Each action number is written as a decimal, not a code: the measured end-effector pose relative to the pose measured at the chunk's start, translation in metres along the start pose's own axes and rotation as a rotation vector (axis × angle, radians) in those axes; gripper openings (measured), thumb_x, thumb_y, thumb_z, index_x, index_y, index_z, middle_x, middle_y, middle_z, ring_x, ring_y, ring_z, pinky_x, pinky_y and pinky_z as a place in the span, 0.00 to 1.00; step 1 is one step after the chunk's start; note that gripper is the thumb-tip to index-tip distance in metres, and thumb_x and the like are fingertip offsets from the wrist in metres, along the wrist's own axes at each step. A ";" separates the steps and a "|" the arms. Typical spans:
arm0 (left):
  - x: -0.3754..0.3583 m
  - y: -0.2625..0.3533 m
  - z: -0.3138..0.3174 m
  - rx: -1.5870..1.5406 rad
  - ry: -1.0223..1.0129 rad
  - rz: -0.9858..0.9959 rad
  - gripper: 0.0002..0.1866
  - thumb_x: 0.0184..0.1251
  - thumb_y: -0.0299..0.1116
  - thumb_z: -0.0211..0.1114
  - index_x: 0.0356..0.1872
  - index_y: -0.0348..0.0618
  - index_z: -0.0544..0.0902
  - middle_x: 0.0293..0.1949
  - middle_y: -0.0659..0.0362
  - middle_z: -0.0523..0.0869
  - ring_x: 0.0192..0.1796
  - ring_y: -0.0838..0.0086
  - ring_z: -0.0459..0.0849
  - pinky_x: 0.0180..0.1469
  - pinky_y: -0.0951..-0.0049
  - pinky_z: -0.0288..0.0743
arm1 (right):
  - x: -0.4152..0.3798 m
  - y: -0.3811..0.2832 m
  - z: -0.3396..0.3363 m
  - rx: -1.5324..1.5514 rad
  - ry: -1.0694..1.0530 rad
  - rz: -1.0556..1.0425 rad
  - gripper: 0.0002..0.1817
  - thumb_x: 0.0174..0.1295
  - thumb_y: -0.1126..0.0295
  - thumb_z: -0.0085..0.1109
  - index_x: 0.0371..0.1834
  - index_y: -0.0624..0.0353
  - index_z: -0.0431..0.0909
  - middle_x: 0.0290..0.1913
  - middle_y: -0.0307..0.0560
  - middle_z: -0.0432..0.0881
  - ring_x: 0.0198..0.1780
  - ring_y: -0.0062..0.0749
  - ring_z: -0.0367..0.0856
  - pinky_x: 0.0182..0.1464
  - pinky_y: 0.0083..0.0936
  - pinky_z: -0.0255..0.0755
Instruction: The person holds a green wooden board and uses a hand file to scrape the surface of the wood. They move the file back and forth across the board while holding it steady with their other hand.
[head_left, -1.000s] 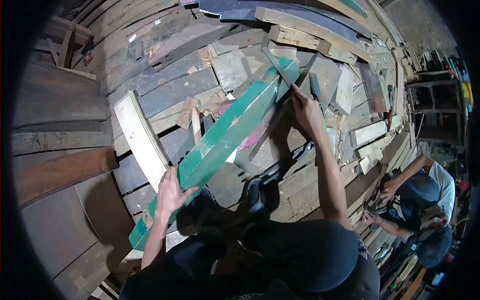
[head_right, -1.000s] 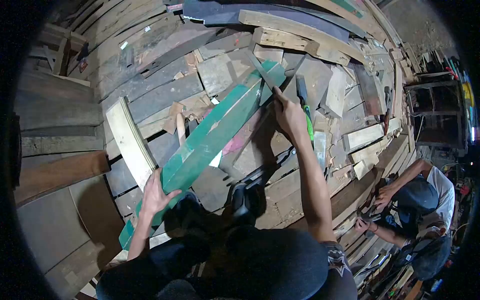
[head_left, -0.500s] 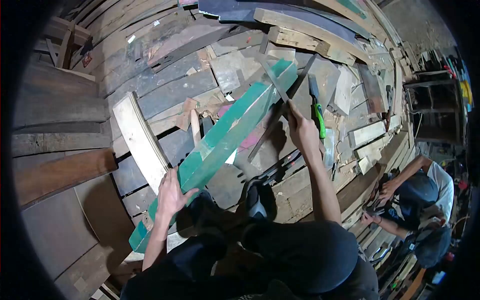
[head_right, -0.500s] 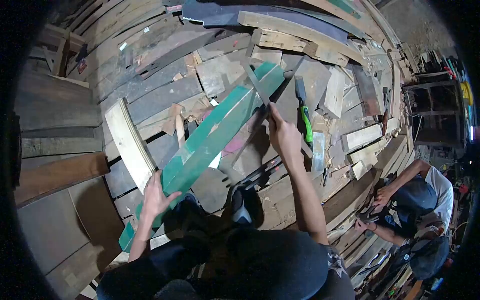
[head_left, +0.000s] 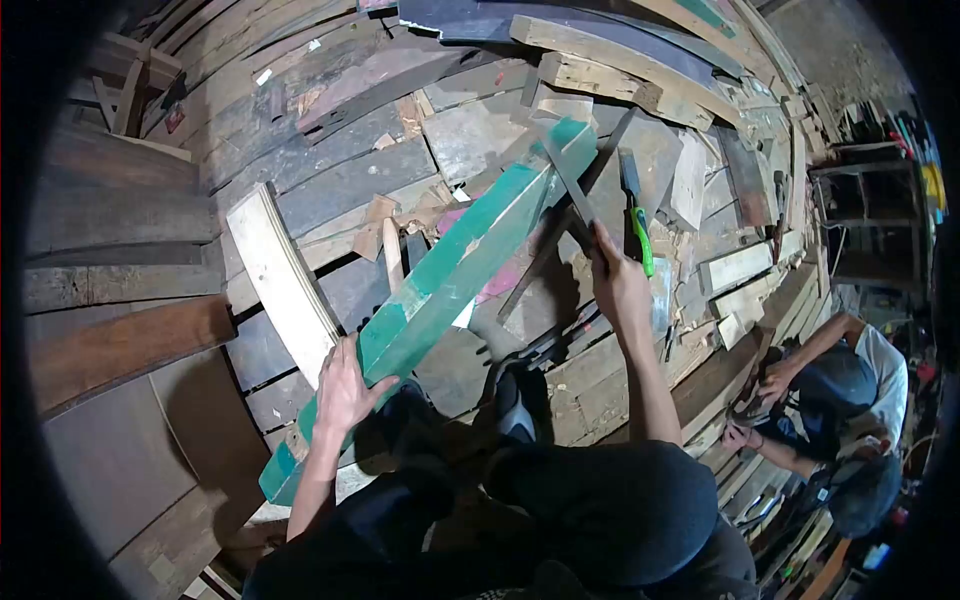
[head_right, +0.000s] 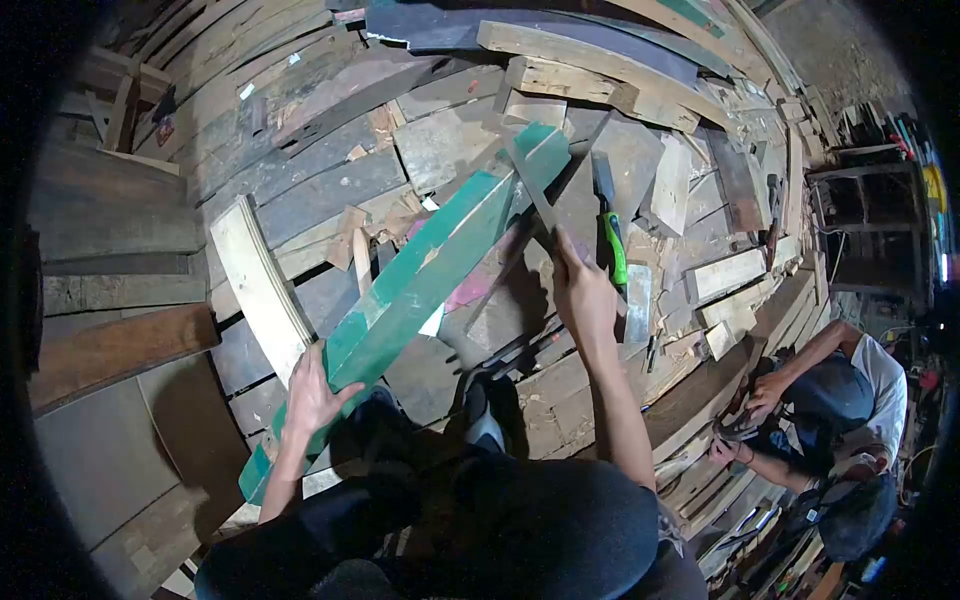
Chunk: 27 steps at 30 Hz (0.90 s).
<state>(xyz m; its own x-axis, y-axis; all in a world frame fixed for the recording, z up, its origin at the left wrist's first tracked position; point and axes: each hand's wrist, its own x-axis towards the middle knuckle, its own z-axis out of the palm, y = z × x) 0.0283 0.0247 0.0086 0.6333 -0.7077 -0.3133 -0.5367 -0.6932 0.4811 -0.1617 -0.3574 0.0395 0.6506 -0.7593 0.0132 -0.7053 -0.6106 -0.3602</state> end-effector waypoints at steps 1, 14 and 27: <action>-0.001 0.000 0.000 -0.003 0.008 0.006 0.52 0.48 0.47 0.87 0.68 0.26 0.68 0.60 0.34 0.80 0.62 0.39 0.81 0.65 0.49 0.76 | 0.014 -0.005 0.001 -0.005 -0.019 0.003 0.23 0.75 0.66 0.58 0.72 0.43 0.78 0.38 0.67 0.87 0.41 0.63 0.88 0.41 0.49 0.81; 0.001 -0.004 0.000 -0.052 0.046 0.029 0.47 0.46 0.41 0.88 0.64 0.29 0.71 0.55 0.37 0.81 0.59 0.40 0.82 0.63 0.49 0.77 | -0.022 0.015 -0.003 -0.008 0.105 -0.069 0.23 0.74 0.68 0.59 0.71 0.45 0.80 0.39 0.65 0.87 0.37 0.61 0.89 0.38 0.47 0.81; 0.000 -0.004 -0.001 -0.047 -0.007 -0.010 0.52 0.47 0.46 0.87 0.68 0.27 0.68 0.59 0.35 0.80 0.61 0.38 0.81 0.65 0.48 0.76 | -0.002 0.007 -0.016 0.003 0.059 -0.062 0.21 0.76 0.63 0.57 0.71 0.40 0.80 0.33 0.66 0.87 0.35 0.62 0.88 0.38 0.51 0.82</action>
<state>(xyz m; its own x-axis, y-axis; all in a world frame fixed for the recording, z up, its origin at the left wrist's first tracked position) 0.0314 0.0275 0.0071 0.6348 -0.7016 -0.3237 -0.5032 -0.6933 0.5158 -0.1725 -0.3636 0.0514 0.6750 -0.7323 0.0904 -0.6636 -0.6560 -0.3596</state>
